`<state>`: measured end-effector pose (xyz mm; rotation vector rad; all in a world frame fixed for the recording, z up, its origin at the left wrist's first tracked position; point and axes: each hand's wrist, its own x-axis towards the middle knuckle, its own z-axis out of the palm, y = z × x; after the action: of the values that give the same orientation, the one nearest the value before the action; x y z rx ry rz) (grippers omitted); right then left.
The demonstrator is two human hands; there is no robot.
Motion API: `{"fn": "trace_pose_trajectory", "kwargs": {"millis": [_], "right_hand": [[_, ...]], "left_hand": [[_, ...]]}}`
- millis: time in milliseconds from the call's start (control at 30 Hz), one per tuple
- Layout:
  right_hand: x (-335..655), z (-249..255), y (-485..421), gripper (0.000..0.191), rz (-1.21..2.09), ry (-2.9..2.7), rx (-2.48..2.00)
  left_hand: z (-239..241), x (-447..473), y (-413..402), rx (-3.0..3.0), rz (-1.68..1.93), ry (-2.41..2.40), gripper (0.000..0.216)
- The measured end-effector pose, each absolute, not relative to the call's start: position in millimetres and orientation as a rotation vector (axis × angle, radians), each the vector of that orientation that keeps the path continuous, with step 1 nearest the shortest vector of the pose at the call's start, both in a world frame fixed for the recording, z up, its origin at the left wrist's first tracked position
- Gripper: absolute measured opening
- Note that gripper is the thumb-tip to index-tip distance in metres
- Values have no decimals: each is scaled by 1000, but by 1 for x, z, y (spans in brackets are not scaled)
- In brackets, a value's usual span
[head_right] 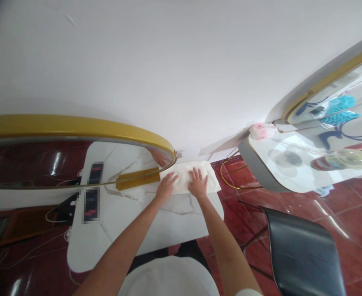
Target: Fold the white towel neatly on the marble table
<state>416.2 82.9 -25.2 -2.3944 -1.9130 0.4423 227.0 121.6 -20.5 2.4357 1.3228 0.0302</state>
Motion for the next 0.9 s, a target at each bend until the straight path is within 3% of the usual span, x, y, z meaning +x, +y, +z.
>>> {"fn": "trace_pose_trajectory", "kwargs": {"millis": [233, 667, 900], "right_hand": [[415, -27, 74, 64, 322, -1947, -2362], [400, -36, -84, 65, 169, -2122, -2224], [374, -43, -116, 65, 137, -2179, -2196]], "left_hand": [[-26, 227, 124, 2394, 147, 1298, 64], [-24, 179, -23, 2268, 157, 1131, 74], [-19, 140, -36, 2215, 159, 982, 70]]}}
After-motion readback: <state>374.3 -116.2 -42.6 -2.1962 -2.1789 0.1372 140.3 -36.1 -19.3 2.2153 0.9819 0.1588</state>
